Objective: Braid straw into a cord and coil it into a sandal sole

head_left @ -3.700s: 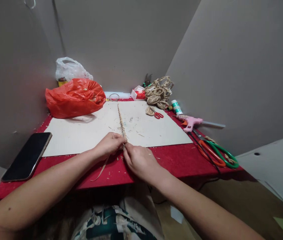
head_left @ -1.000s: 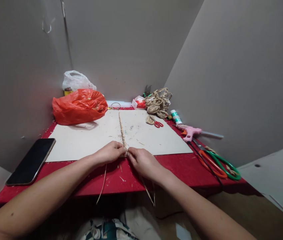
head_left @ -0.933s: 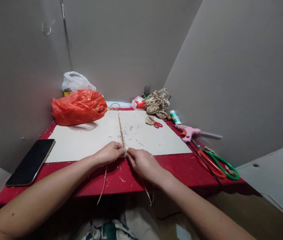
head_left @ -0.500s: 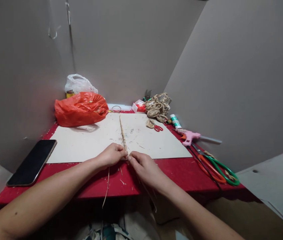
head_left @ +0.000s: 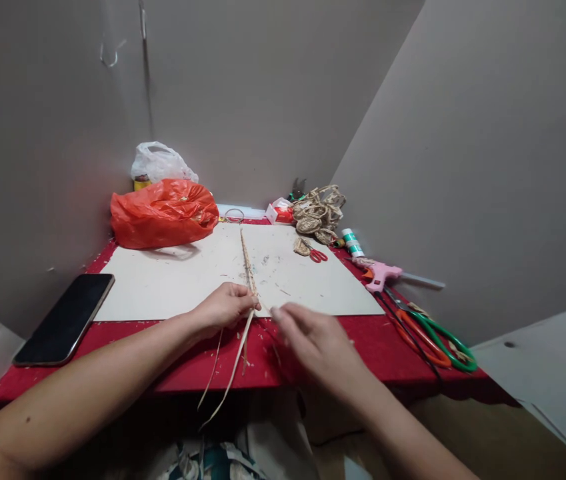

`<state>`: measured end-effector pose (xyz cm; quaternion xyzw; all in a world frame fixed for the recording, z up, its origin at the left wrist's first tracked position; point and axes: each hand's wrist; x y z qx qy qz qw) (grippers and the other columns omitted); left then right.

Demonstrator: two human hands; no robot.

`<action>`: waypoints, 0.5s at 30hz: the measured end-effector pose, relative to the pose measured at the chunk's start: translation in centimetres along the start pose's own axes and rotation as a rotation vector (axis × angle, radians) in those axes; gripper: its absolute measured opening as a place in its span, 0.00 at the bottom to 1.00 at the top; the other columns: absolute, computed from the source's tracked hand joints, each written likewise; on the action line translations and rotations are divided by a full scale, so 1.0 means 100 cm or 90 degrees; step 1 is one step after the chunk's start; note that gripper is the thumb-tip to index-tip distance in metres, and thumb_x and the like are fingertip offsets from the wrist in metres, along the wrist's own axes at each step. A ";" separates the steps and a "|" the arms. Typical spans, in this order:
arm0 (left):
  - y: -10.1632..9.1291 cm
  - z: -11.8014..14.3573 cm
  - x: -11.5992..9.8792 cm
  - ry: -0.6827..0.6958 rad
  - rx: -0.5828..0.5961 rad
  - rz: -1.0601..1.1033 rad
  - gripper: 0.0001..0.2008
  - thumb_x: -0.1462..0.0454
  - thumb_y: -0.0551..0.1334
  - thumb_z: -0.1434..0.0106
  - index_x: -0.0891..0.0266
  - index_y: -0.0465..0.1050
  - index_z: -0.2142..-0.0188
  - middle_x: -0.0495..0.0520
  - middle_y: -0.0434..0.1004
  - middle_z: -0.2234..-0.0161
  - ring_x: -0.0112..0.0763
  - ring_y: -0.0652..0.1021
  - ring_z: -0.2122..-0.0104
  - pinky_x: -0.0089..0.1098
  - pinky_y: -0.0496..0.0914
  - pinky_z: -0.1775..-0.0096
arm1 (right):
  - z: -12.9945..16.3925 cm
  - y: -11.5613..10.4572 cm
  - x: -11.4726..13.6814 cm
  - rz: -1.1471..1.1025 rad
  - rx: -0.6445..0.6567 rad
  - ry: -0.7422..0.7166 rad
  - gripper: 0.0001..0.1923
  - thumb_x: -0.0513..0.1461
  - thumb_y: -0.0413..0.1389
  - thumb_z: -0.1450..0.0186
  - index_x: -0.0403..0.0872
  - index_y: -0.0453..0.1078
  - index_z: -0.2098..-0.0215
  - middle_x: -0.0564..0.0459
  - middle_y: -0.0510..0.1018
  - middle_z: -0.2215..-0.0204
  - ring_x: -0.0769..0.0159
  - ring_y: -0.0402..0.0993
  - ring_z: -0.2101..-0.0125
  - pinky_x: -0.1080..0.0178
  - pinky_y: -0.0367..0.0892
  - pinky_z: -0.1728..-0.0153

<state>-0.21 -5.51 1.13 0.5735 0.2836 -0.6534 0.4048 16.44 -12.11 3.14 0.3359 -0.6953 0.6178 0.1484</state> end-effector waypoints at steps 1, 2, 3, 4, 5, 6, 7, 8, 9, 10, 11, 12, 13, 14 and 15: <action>0.000 0.000 -0.001 0.001 0.006 0.003 0.11 0.59 0.61 0.46 0.63 0.63 0.78 0.39 0.52 0.88 0.17 0.50 0.88 0.27 0.43 0.83 | -0.007 -0.001 -0.005 -0.012 -0.067 0.017 0.20 0.49 0.44 0.32 0.47 0.68 0.70 0.52 0.74 0.76 0.65 0.68 0.74 0.64 0.60 0.70; -0.001 0.000 -0.001 0.001 0.010 0.002 0.11 0.59 0.61 0.46 0.62 0.63 0.78 0.39 0.52 0.88 0.17 0.50 0.88 0.27 0.43 0.83 | -0.015 0.000 -0.010 -0.036 -0.099 0.017 0.17 0.49 0.46 0.32 0.47 0.69 0.67 0.50 0.76 0.72 0.64 0.70 0.71 0.64 0.61 0.68; -0.001 0.000 -0.001 0.003 0.013 -0.001 0.12 0.58 0.61 0.46 0.62 0.63 0.78 0.39 0.52 0.87 0.17 0.50 0.88 0.27 0.43 0.83 | -0.023 0.002 -0.014 -0.078 -0.090 0.011 0.16 0.48 0.47 0.33 0.46 0.70 0.64 0.49 0.77 0.69 0.63 0.71 0.68 0.64 0.62 0.66; -0.002 0.000 -0.001 0.009 0.017 -0.006 0.13 0.57 0.61 0.45 0.62 0.62 0.78 0.39 0.52 0.87 0.17 0.50 0.87 0.27 0.43 0.83 | -0.030 0.006 -0.018 -0.127 -0.051 0.014 0.16 0.47 0.47 0.33 0.46 0.70 0.64 0.49 0.76 0.70 0.64 0.71 0.68 0.64 0.63 0.66; -0.002 0.000 -0.001 0.016 0.019 -0.010 0.14 0.56 0.61 0.45 0.62 0.61 0.78 0.39 0.52 0.87 0.17 0.50 0.87 0.27 0.44 0.83 | -0.037 0.011 -0.021 -0.173 0.030 0.022 0.17 0.47 0.46 0.33 0.45 0.69 0.67 0.51 0.75 0.74 0.65 0.70 0.72 0.64 0.63 0.69; -0.002 0.000 -0.001 0.023 0.020 -0.016 0.15 0.55 0.61 0.45 0.62 0.61 0.78 0.39 0.51 0.86 0.17 0.50 0.87 0.26 0.44 0.83 | -0.043 0.016 -0.024 -0.214 0.106 0.041 0.19 0.48 0.45 0.33 0.45 0.69 0.68 0.53 0.72 0.79 0.67 0.67 0.77 0.65 0.62 0.73; -0.002 0.000 -0.001 0.028 0.019 -0.025 0.15 0.55 0.61 0.45 0.62 0.60 0.79 0.39 0.51 0.86 0.17 0.50 0.87 0.26 0.44 0.83 | -0.047 0.019 -0.026 -0.242 0.148 0.050 0.21 0.50 0.44 0.33 0.44 0.68 0.70 0.54 0.70 0.81 0.68 0.64 0.79 0.65 0.60 0.75; -0.003 0.000 -0.001 0.029 0.021 -0.041 0.15 0.55 0.61 0.45 0.62 0.61 0.78 0.39 0.52 0.86 0.17 0.50 0.87 0.27 0.45 0.83 | -0.051 0.022 -0.028 -0.265 0.169 0.045 0.21 0.50 0.45 0.33 0.44 0.68 0.73 0.54 0.69 0.81 0.70 0.62 0.80 0.66 0.59 0.76; -0.003 0.000 -0.001 0.028 0.024 -0.062 0.14 0.56 0.60 0.44 0.63 0.63 0.77 0.40 0.53 0.86 0.17 0.50 0.86 0.27 0.45 0.82 | -0.053 0.024 -0.029 -0.283 0.182 0.042 0.22 0.50 0.46 0.34 0.44 0.67 0.75 0.55 0.68 0.82 0.71 0.61 0.80 0.67 0.57 0.77; -0.004 0.000 -0.001 0.030 0.023 -0.090 0.12 0.57 0.59 0.44 0.64 0.65 0.77 0.40 0.54 0.86 0.18 0.51 0.86 0.26 0.45 0.82 | -0.054 0.025 -0.030 -0.302 0.191 0.042 0.22 0.51 0.48 0.35 0.44 0.66 0.77 0.56 0.66 0.82 0.73 0.58 0.81 0.68 0.55 0.78; -0.005 0.000 -0.001 0.037 0.021 -0.122 0.12 0.58 0.58 0.43 0.64 0.66 0.76 0.41 0.56 0.85 0.18 0.52 0.86 0.26 0.46 0.81 | -0.055 0.025 -0.031 -0.329 0.204 0.053 0.22 0.51 0.49 0.36 0.45 0.64 0.79 0.58 0.63 0.84 0.74 0.55 0.82 0.68 0.52 0.80; -0.006 0.000 -0.002 0.053 0.016 -0.160 0.11 0.59 0.57 0.43 0.65 0.67 0.76 0.42 0.58 0.85 0.19 0.53 0.85 0.26 0.48 0.80 | -0.056 0.024 -0.031 -0.370 0.223 0.083 0.22 0.52 0.51 0.37 0.45 0.61 0.81 0.60 0.60 0.86 0.76 0.51 0.84 0.69 0.48 0.82; -0.007 0.000 -0.003 0.074 0.010 -0.201 0.11 0.60 0.56 0.43 0.65 0.67 0.76 0.43 0.60 0.84 0.20 0.56 0.84 0.25 0.51 0.79 | -0.055 0.023 -0.031 -0.421 0.241 0.125 0.22 0.52 0.53 0.39 0.46 0.59 0.82 0.62 0.56 0.88 0.77 0.46 0.86 0.68 0.44 0.84; -0.008 0.000 -0.004 0.096 0.003 -0.247 0.11 0.61 0.55 0.42 0.65 0.67 0.76 0.45 0.62 0.82 0.21 0.59 0.82 0.25 0.54 0.77 | -0.055 0.023 -0.030 -0.474 0.253 0.168 0.22 0.51 0.55 0.41 0.47 0.57 0.83 0.64 0.52 0.89 0.78 0.42 0.87 0.68 0.40 0.86; -0.009 0.001 -0.005 0.116 0.000 -0.298 0.11 0.62 0.55 0.41 0.65 0.68 0.76 0.46 0.65 0.81 0.22 0.62 0.80 0.26 0.57 0.75 | -0.054 0.024 -0.028 -0.522 0.256 0.207 0.21 0.50 0.56 0.42 0.48 0.56 0.83 0.66 0.50 0.91 0.78 0.40 0.88 0.68 0.36 0.86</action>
Point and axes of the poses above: each hand's wrist, its own z-axis away from the middle knuckle, its own y-axis out of the palm, x = y × z
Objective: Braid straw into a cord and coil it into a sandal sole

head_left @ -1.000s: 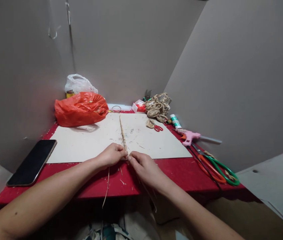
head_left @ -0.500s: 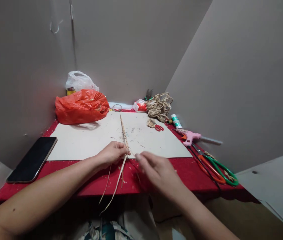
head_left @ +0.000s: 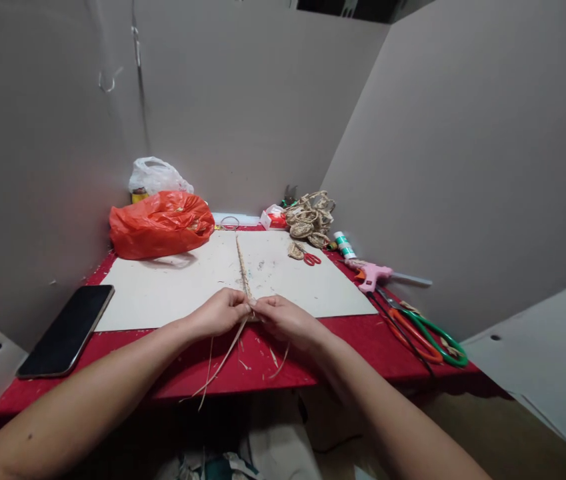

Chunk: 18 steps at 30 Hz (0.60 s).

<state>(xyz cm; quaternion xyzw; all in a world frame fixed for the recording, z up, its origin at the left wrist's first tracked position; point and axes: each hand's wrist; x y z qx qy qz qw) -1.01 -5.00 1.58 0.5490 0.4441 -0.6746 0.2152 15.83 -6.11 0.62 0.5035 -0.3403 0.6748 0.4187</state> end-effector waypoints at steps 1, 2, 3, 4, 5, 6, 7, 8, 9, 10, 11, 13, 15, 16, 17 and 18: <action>-0.002 0.001 -0.002 0.014 0.001 -0.057 0.11 0.63 0.54 0.41 0.66 0.69 0.75 0.48 0.68 0.79 0.24 0.65 0.78 0.26 0.59 0.72 | 0.001 0.002 0.000 -0.042 -0.006 0.017 0.20 0.49 0.57 0.44 0.48 0.56 0.83 0.66 0.49 0.91 0.79 0.38 0.89 0.68 0.35 0.87; -0.003 0.003 -0.004 0.021 0.005 -0.119 0.11 0.64 0.53 0.40 0.66 0.70 0.74 0.50 0.71 0.77 0.26 0.68 0.76 0.27 0.61 0.70 | 0.001 0.006 -0.001 -0.069 -0.017 0.023 0.19 0.48 0.56 0.44 0.48 0.56 0.83 0.67 0.49 0.92 0.79 0.38 0.89 0.68 0.34 0.87; -0.004 0.005 -0.007 0.021 0.004 -0.190 0.11 0.65 0.52 0.40 0.65 0.71 0.73 0.52 0.74 0.75 0.28 0.70 0.74 0.28 0.62 0.69 | 0.001 0.009 -0.003 -0.084 -0.030 0.021 0.17 0.48 0.56 0.45 0.48 0.57 0.83 0.67 0.49 0.92 0.79 0.38 0.90 0.68 0.34 0.87; -0.004 0.008 -0.011 0.016 -0.002 -0.267 0.12 0.65 0.51 0.40 0.65 0.72 0.72 0.54 0.75 0.73 0.31 0.72 0.73 0.29 0.63 0.68 | 0.002 0.013 -0.005 -0.093 -0.047 0.014 0.16 0.48 0.55 0.45 0.47 0.59 0.82 0.67 0.49 0.93 0.79 0.38 0.90 0.68 0.34 0.87; -0.004 0.011 -0.015 0.009 -0.010 -0.346 0.13 0.65 0.51 0.39 0.65 0.73 0.72 0.56 0.77 0.72 0.33 0.73 0.72 0.31 0.64 0.68 | 0.002 0.017 -0.007 -0.105 -0.066 0.008 0.16 0.48 0.55 0.45 0.47 0.60 0.81 0.67 0.49 0.93 0.79 0.38 0.90 0.69 0.34 0.87; -0.002 0.016 -0.019 0.003 -0.021 -0.426 0.14 0.64 0.50 0.38 0.65 0.73 0.71 0.58 0.77 0.72 0.36 0.74 0.72 0.32 0.64 0.68 | 0.002 0.021 -0.009 -0.116 -0.085 0.002 0.15 0.48 0.55 0.45 0.47 0.61 0.80 0.68 0.48 0.93 0.79 0.38 0.90 0.69 0.34 0.87; 0.001 0.020 -0.023 -0.003 -0.029 -0.500 0.14 0.64 0.50 0.37 0.65 0.73 0.70 0.61 0.78 0.71 0.39 0.76 0.72 0.34 0.65 0.69 | 0.002 0.024 -0.011 -0.127 -0.103 -0.002 0.15 0.48 0.54 0.44 0.47 0.62 0.80 0.68 0.48 0.93 0.79 0.38 0.90 0.69 0.34 0.87; 0.004 0.024 -0.027 -0.006 -0.033 -0.564 0.15 0.64 0.49 0.37 0.66 0.74 0.67 0.62 0.78 0.71 0.41 0.77 0.71 0.35 0.65 0.69 | 0.003 0.028 -0.013 -0.138 -0.119 -0.005 0.15 0.49 0.54 0.44 0.47 0.61 0.80 0.68 0.48 0.93 0.79 0.38 0.90 0.69 0.35 0.87; 0.008 0.029 -0.030 -0.009 -0.035 -0.620 0.14 0.67 0.49 0.37 0.67 0.73 0.64 0.64 0.78 0.71 0.43 0.78 0.70 0.36 0.66 0.68 | 0.003 0.031 -0.014 -0.148 -0.133 -0.008 0.16 0.49 0.55 0.44 0.47 0.60 0.81 0.68 0.49 0.93 0.79 0.38 0.90 0.69 0.35 0.87; 0.013 0.033 -0.031 -0.012 -0.032 -0.671 0.15 0.70 0.49 0.39 0.69 0.73 0.60 0.65 0.78 0.70 0.45 0.78 0.68 0.37 0.67 0.67 | 0.002 0.033 -0.015 -0.158 -0.146 -0.013 0.17 0.49 0.55 0.45 0.48 0.58 0.82 0.67 0.49 0.93 0.79 0.39 0.90 0.69 0.36 0.87; 0.018 0.036 -0.032 -0.007 -0.028 -0.711 0.16 0.72 0.48 0.40 0.71 0.72 0.58 0.66 0.78 0.69 0.46 0.79 0.67 0.37 0.67 0.67 | 0.002 0.035 -0.016 -0.165 -0.158 -0.018 0.19 0.49 0.56 0.45 0.48 0.57 0.83 0.67 0.50 0.93 0.79 0.39 0.90 0.68 0.35 0.87; 0.029 0.041 -0.031 0.017 -0.019 -0.758 0.18 0.74 0.48 0.41 0.73 0.70 0.55 0.67 0.78 0.69 0.46 0.79 0.66 0.37 0.68 0.66 | 0.001 0.038 -0.016 -0.176 -0.173 -0.025 0.19 0.47 0.58 0.46 0.47 0.57 0.84 0.66 0.52 0.93 0.79 0.41 0.90 0.68 0.35 0.87; 0.037 0.044 -0.027 0.042 0.005 -0.769 0.18 0.74 0.49 0.41 0.75 0.69 0.54 0.68 0.78 0.69 0.45 0.80 0.65 0.36 0.68 0.66 | 0.000 0.039 -0.015 -0.187 -0.163 -0.015 0.15 0.46 0.58 0.46 0.45 0.63 0.82 0.64 0.57 0.92 0.79 0.44 0.90 0.68 0.36 0.87; 0.040 0.047 -0.026 0.049 0.020 -0.767 0.18 0.73 0.50 0.41 0.75 0.69 0.54 0.68 0.78 0.69 0.45 0.80 0.66 0.36 0.68 0.67 | 0.000 0.038 -0.015 -0.197 -0.152 -0.006 0.13 0.45 0.58 0.45 0.44 0.65 0.80 0.64 0.58 0.92 0.79 0.45 0.90 0.69 0.36 0.87; 0.041 0.049 -0.025 0.052 0.035 -0.758 0.17 0.73 0.51 0.41 0.74 0.70 0.54 0.67 0.78 0.69 0.45 0.79 0.67 0.36 0.68 0.67 | 0.001 0.036 -0.014 -0.209 -0.140 0.001 0.12 0.44 0.57 0.45 0.43 0.67 0.78 0.64 0.57 0.91 0.79 0.44 0.90 0.70 0.36 0.87; 0.040 0.053 -0.025 0.051 0.051 -0.742 0.15 0.72 0.51 0.41 0.73 0.71 0.56 0.66 0.78 0.69 0.45 0.79 0.68 0.35 0.67 0.68 | 0.001 0.034 -0.013 -0.223 -0.128 0.007 0.11 0.43 0.57 0.45 0.42 0.68 0.77 0.65 0.55 0.91 0.80 0.42 0.89 0.70 0.36 0.87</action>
Point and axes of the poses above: each hand's wrist, its own z-axis away from the middle knuckle, its own y-axis out of the palm, x = y × z
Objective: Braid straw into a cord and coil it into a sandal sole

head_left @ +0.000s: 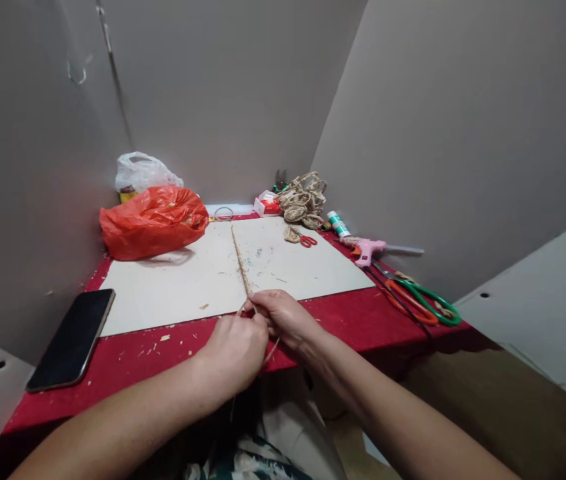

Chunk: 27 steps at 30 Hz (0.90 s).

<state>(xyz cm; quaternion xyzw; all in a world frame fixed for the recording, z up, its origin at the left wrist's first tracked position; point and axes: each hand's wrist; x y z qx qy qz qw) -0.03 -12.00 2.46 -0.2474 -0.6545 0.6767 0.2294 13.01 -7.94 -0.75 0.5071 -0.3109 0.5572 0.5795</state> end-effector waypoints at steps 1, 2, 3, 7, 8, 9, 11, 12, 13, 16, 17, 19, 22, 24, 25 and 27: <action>-0.001 0.004 0.001 0.012 0.014 0.029 0.14 0.70 0.51 0.40 0.70 0.72 0.59 0.64 0.78 0.71 0.43 0.79 0.70 0.34 0.67 0.70 | 0.001 -0.003 0.001 -0.015 0.010 0.006 0.11 0.43 0.57 0.45 0.42 0.68 0.77 0.66 0.52 0.91 0.80 0.40 0.89 0.71 0.35 0.87; -0.004 0.009 0.004 0.026 0.027 0.069 0.12 0.68 0.51 0.38 0.68 0.72 0.62 0.62 0.78 0.73 0.41 0.78 0.72 0.33 0.66 0.71 | 0.002 -0.006 0.003 -0.031 0.018 0.008 0.11 0.42 0.57 0.45 0.42 0.67 0.77 0.68 0.50 0.91 0.81 0.38 0.89 0.72 0.34 0.87; -0.008 0.013 0.008 0.043 0.036 0.122 0.13 0.65 0.50 0.36 0.65 0.73 0.66 0.59 0.77 0.74 0.39 0.77 0.74 0.32 0.64 0.72 | 0.002 -0.009 0.004 -0.046 0.028 0.009 0.10 0.42 0.57 0.44 0.42 0.66 0.77 0.68 0.48 0.90 0.81 0.37 0.88 0.72 0.34 0.87; -0.021 0.011 0.029 -0.036 -0.146 0.342 0.18 0.57 0.47 0.32 0.62 0.70 0.71 0.54 0.75 0.74 0.31 0.74 0.74 0.29 0.64 0.70 | 0.004 -0.021 0.006 -0.085 0.079 0.013 0.10 0.42 0.58 0.45 0.43 0.64 0.74 0.69 0.46 0.87 0.81 0.35 0.87 0.74 0.34 0.88; -0.021 0.004 0.034 -0.076 -0.212 0.375 0.17 0.58 0.48 0.33 0.62 0.70 0.69 0.54 0.76 0.73 0.32 0.74 0.72 0.30 0.64 0.68 | 0.004 -0.023 0.006 -0.084 0.095 0.016 0.10 0.42 0.58 0.44 0.44 0.64 0.74 0.69 0.46 0.87 0.81 0.34 0.86 0.74 0.34 0.88; -0.019 -0.004 0.037 -0.102 -0.253 0.410 0.15 0.58 0.50 0.34 0.63 0.71 0.67 0.55 0.76 0.70 0.32 0.74 0.69 0.30 0.65 0.66 | 0.003 -0.024 0.007 -0.078 0.111 0.019 0.11 0.43 0.58 0.44 0.44 0.64 0.73 0.69 0.46 0.87 0.81 0.34 0.86 0.74 0.34 0.88; -0.013 -0.023 0.041 -0.109 -0.253 0.496 0.10 0.61 0.54 0.38 0.64 0.71 0.66 0.55 0.76 0.68 0.33 0.75 0.67 0.30 0.66 0.64 | 0.002 -0.025 0.007 -0.051 0.139 0.021 0.12 0.44 0.57 0.44 0.44 0.63 0.72 0.69 0.45 0.86 0.80 0.33 0.86 0.74 0.34 0.88; -0.010 -0.032 0.041 -0.100 -0.198 0.558 0.09 0.62 0.54 0.39 0.64 0.70 0.69 0.54 0.75 0.72 0.31 0.74 0.70 0.29 0.65 0.66 | 0.002 -0.025 0.008 -0.032 0.151 0.021 0.12 0.44 0.57 0.44 0.45 0.62 0.73 0.69 0.45 0.86 0.80 0.33 0.86 0.74 0.34 0.88; -0.007 -0.039 0.040 -0.109 -0.120 0.633 0.10 0.62 0.53 0.39 0.64 0.68 0.72 0.52 0.72 0.76 0.29 0.72 0.74 0.27 0.64 0.70 | 0.001 -0.025 0.009 -0.010 0.162 0.019 0.12 0.45 0.56 0.44 0.45 0.61 0.73 0.69 0.45 0.86 0.80 0.33 0.86 0.74 0.34 0.88; -0.002 -0.053 0.034 -0.148 -0.014 0.761 0.12 0.61 0.52 0.39 0.63 0.63 0.77 0.44 0.59 0.85 0.21 0.59 0.85 0.24 0.55 0.79 | 0.003 -0.028 0.012 0.067 0.181 0.003 0.12 0.46 0.54 0.44 0.47 0.59 0.74 0.69 0.45 0.86 0.79 0.34 0.86 0.73 0.36 0.87; -0.001 -0.055 0.032 -0.156 -0.012 0.772 0.12 0.61 0.52 0.40 0.63 0.62 0.78 0.42 0.56 0.85 0.19 0.55 0.86 0.24 0.52 0.80 | 0.004 -0.030 0.014 0.097 0.183 -0.005 0.12 0.47 0.54 0.44 0.47 0.59 0.73 0.69 0.45 0.86 0.79 0.34 0.86 0.73 0.36 0.87; 0.000 -0.055 0.031 -0.153 -0.015 0.758 0.12 0.62 0.53 0.40 0.64 0.64 0.78 0.41 0.55 0.86 0.19 0.52 0.86 0.25 0.49 0.80 | 0.005 -0.035 0.016 0.162 0.178 -0.026 0.12 0.47 0.52 0.42 0.47 0.61 0.72 0.68 0.46 0.86 0.78 0.36 0.86 0.72 0.39 0.86; 0.001 -0.053 0.032 -0.130 -0.018 0.710 0.11 0.62 0.54 0.42 0.65 0.69 0.76 0.44 0.60 0.84 0.20 0.56 0.84 0.25 0.51 0.79 | 0.005 -0.040 0.019 0.284 0.144 -0.081 0.12 0.45 0.50 0.40 0.46 0.64 0.74 0.65 0.52 0.87 0.76 0.43 0.86 0.70 0.45 0.84; 0.001 -0.052 0.032 -0.141 -0.014 0.710 0.10 0.62 0.55 0.43 0.66 0.69 0.75 0.44 0.62 0.83 0.20 0.57 0.83 0.25 0.51 0.79 | 0.004 -0.042 0.020 0.374 0.105 -0.137 0.11 0.42 0.52 0.40 0.45 0.65 0.77 0.60 0.61 0.85 0.74 0.53 0.83 0.68 0.51 0.79; 0.001 -0.051 0.032 -0.164 -0.003 0.730 0.09 0.62 0.55 0.43 0.65 0.69 0.75 0.43 0.61 0.83 0.19 0.56 0.84 0.25 0.50 0.80 | 0.004 -0.042 0.020 0.418 0.084 -0.167 0.10 0.41 0.53 0.40 0.45 0.65 0.78 0.57 0.66 0.82 0.72 0.58 0.80 0.68 0.53 0.76; 0.001 -0.051 0.031 -0.217 0.031 0.797 0.08 0.61 0.56 0.43 0.63 0.66 0.74 0.40 0.54 0.84 0.19 0.52 0.86 0.25 0.45 0.82 | 0.006 -0.040 0.021 0.503 0.043 -0.215 0.09 0.39 0.54 0.40 0.45 0.67 0.77 0.51 0.73 0.76 0.66 0.65 0.72 0.66 0.55 0.70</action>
Point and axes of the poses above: each hand's wrist, its own z-axis away from the middle knuckle, its own y-axis out of the palm, x = y × z
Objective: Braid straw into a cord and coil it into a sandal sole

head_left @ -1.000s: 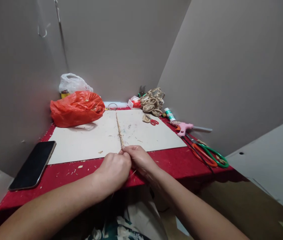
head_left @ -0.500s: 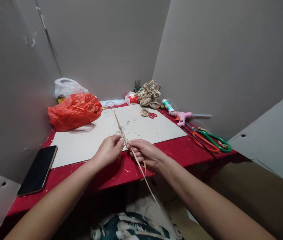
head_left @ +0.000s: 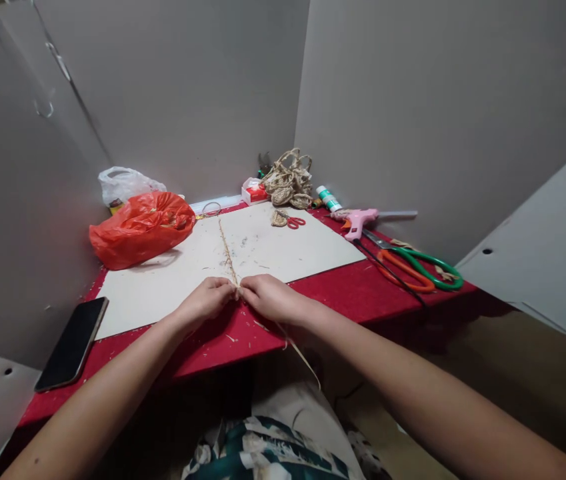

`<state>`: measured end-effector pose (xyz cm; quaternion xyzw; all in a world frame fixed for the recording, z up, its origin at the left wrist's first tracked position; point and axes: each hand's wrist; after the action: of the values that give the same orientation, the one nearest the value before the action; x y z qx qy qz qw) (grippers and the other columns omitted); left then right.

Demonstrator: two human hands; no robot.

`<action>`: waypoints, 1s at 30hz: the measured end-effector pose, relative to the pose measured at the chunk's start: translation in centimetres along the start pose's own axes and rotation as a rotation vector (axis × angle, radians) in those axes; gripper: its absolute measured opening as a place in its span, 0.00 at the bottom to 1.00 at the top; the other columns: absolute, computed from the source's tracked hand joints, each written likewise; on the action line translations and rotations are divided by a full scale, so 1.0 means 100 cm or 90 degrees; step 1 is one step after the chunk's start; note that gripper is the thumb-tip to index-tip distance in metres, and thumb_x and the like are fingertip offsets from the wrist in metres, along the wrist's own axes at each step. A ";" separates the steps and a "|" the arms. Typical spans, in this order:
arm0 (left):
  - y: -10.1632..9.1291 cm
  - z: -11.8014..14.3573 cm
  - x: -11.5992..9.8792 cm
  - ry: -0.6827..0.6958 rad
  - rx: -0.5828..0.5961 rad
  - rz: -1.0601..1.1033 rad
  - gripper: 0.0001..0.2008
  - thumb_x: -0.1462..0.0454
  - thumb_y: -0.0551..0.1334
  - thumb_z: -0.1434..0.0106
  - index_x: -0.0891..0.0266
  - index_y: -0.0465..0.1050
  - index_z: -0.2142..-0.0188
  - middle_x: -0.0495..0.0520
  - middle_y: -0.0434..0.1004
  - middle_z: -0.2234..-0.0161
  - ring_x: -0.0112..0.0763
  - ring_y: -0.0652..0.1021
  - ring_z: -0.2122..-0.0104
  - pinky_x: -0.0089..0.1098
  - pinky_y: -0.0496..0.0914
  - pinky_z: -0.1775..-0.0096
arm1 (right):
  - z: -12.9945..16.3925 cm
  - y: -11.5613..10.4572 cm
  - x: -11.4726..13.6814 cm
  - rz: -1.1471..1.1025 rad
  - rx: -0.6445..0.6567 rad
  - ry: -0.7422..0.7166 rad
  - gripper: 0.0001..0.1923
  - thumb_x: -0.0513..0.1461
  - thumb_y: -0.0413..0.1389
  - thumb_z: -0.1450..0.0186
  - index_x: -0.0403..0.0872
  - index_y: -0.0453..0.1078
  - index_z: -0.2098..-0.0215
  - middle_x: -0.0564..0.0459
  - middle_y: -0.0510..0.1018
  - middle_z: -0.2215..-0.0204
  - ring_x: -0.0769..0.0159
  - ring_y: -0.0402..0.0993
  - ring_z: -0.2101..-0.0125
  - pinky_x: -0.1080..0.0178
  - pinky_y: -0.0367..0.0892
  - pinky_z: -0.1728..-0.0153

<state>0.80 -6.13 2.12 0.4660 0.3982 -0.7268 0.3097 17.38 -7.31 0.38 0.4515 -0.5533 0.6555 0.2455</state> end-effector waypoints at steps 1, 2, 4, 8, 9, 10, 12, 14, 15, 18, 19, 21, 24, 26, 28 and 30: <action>0.001 0.000 0.000 -0.026 0.008 0.036 0.08 0.60 0.56 0.42 0.62 0.65 0.74 0.39 0.50 0.85 0.18 0.49 0.86 0.25 0.43 0.83 | 0.001 0.001 0.001 0.049 -0.014 -0.008 0.08 0.38 0.53 0.39 0.45 0.69 0.75 0.49 0.75 0.74 0.63 0.67 0.69 0.64 0.55 0.68; 0.002 0.001 0.000 -0.043 0.018 0.070 0.09 0.60 0.56 0.42 0.62 0.64 0.74 0.39 0.48 0.85 0.18 0.47 0.87 0.26 0.41 0.83 | 0.003 0.002 0.003 0.109 -0.023 -0.016 0.08 0.39 0.52 0.38 0.46 0.70 0.73 0.46 0.76 0.71 0.61 0.69 0.67 0.63 0.56 0.67; 0.003 0.001 0.000 -0.060 0.035 0.119 0.09 0.59 0.57 0.42 0.61 0.62 0.75 0.38 0.46 0.85 0.18 0.46 0.87 0.26 0.39 0.83 | 0.007 0.003 0.006 0.250 -0.031 -0.026 0.11 0.40 0.49 0.35 0.46 0.72 0.67 0.43 0.78 0.69 0.58 0.71 0.67 0.62 0.56 0.67; 0.006 0.000 0.002 -0.065 0.011 0.137 0.08 0.62 0.57 0.42 0.62 0.63 0.75 0.38 0.48 0.85 0.16 0.47 0.87 0.25 0.40 0.84 | 0.013 0.002 0.010 0.419 -0.031 -0.028 0.17 0.43 0.44 0.31 0.46 0.73 0.63 0.43 0.79 0.68 0.58 0.74 0.68 0.62 0.57 0.68; 0.007 0.000 0.002 -0.063 0.001 0.133 0.08 0.62 0.57 0.42 0.62 0.63 0.76 0.38 0.48 0.85 0.16 0.47 0.87 0.24 0.40 0.84 | 0.014 0.000 0.011 0.423 -0.035 -0.025 0.17 0.43 0.44 0.31 0.46 0.73 0.63 0.43 0.79 0.68 0.58 0.74 0.67 0.62 0.57 0.69; 0.008 0.000 0.003 -0.060 -0.007 0.128 0.08 0.62 0.57 0.42 0.63 0.63 0.76 0.38 0.48 0.86 0.16 0.47 0.88 0.24 0.40 0.84 | 0.016 -0.001 0.012 0.423 -0.041 -0.022 0.17 0.43 0.44 0.31 0.46 0.73 0.63 0.43 0.79 0.68 0.58 0.74 0.67 0.62 0.57 0.69; 0.009 0.000 0.003 -0.048 -0.016 0.122 0.09 0.62 0.57 0.42 0.63 0.64 0.76 0.38 0.48 0.87 0.16 0.47 0.88 0.24 0.41 0.84 | 0.019 -0.004 0.013 0.419 -0.055 -0.017 0.17 0.43 0.45 0.31 0.46 0.73 0.64 0.42 0.79 0.68 0.58 0.74 0.68 0.63 0.56 0.70; 0.010 0.000 0.004 -0.031 -0.024 0.115 0.08 0.62 0.57 0.42 0.63 0.65 0.76 0.39 0.49 0.88 0.17 0.48 0.88 0.24 0.42 0.84 | 0.022 -0.004 0.015 0.405 -0.068 -0.018 0.16 0.43 0.45 0.31 0.46 0.72 0.65 0.43 0.79 0.68 0.58 0.73 0.68 0.63 0.56 0.71; 0.011 0.000 0.004 -0.022 -0.032 0.115 0.08 0.63 0.57 0.42 0.63 0.65 0.76 0.39 0.50 0.88 0.17 0.49 0.88 0.24 0.42 0.84 | 0.023 -0.003 0.016 0.395 -0.070 -0.020 0.15 0.42 0.45 0.31 0.46 0.72 0.66 0.43 0.79 0.68 0.59 0.73 0.69 0.63 0.56 0.71; 0.012 0.001 0.005 -0.006 -0.049 0.153 0.10 0.63 0.58 0.44 0.62 0.62 0.79 0.39 0.50 0.87 0.16 0.50 0.88 0.25 0.42 0.84 | 0.026 0.008 0.021 0.384 -0.072 -0.012 0.16 0.42 0.43 0.31 0.46 0.72 0.64 0.43 0.80 0.67 0.58 0.74 0.68 0.62 0.57 0.71; 0.012 0.002 0.006 -0.007 -0.049 0.178 0.12 0.62 0.59 0.44 0.62 0.59 0.80 0.39 0.49 0.87 0.16 0.49 0.88 0.24 0.42 0.84 | 0.027 0.012 0.023 0.391 -0.069 -0.006 0.16 0.41 0.43 0.31 0.46 0.72 0.62 0.43 0.80 0.67 0.57 0.75 0.68 0.62 0.58 0.70; 0.013 0.003 0.007 -0.011 -0.039 0.223 0.16 0.60 0.60 0.44 0.61 0.55 0.82 0.38 0.47 0.87 0.15 0.48 0.88 0.24 0.41 0.84 | 0.030 0.021 0.027 0.414 -0.059 0.002 0.17 0.40 0.41 0.31 0.45 0.71 0.57 0.41 0.80 0.65 0.56 0.75 0.68 0.60 0.59 0.69; 0.013 0.006 0.007 -0.014 -0.038 0.239 0.11 0.61 0.62 0.46 0.63 0.62 0.79 0.38 0.48 0.88 0.15 0.48 0.88 0.24 0.41 0.83 | 0.040 0.028 0.033 0.449 -0.024 -0.015 0.17 0.38 0.40 0.31 0.43 0.70 0.57 0.40 0.79 0.66 0.56 0.75 0.69 0.59 0.59 0.69; 0.013 0.007 0.006 -0.020 -0.041 0.242 0.07 0.63 0.62 0.47 0.65 0.67 0.75 0.38 0.49 0.88 0.15 0.49 0.88 0.24 0.41 0.83 | 0.049 0.024 0.036 0.435 0.028 -0.047 0.17 0.40 0.42 0.31 0.45 0.72 0.63 0.42 0.79 0.69 0.58 0.74 0.71 0.60 0.58 0.70; 0.012 0.009 0.004 -0.029 -0.038 0.257 0.06 0.64 0.62 0.47 0.65 0.69 0.74 0.38 0.49 0.88 0.15 0.48 0.88 0.24 0.41 0.83 | 0.055 0.014 0.037 0.377 0.040 -0.061 0.17 0.44 0.46 0.32 0.46 0.71 0.71 0.47 0.77 0.74 0.61 0.71 0.74 0.62 0.55 0.73; 0.012 0.010 0.002 -0.033 -0.038 0.273 0.06 0.64 0.63 0.47 0.65 0.69 0.74 0.38 0.48 0.88 0.15 0.48 0.88 0.24 0.41 0.83 | 0.054 0.001 0.035 0.310 -0.086 -0.037 0.19 0.47 0.46 0.32 0.46 0.70 0.73 0.49 0.76 0.76 0.64 0.68 0.76 0.63 0.54 0.74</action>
<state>1.28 -7.57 1.85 0.5118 0.3032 -0.6442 0.4808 17.39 -13.11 3.27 0.3065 -0.6949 0.6437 0.0938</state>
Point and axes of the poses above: each hand's wrist, its own z-axis away from the middle knuckle, its own y-axis out of the palm, x = y × z
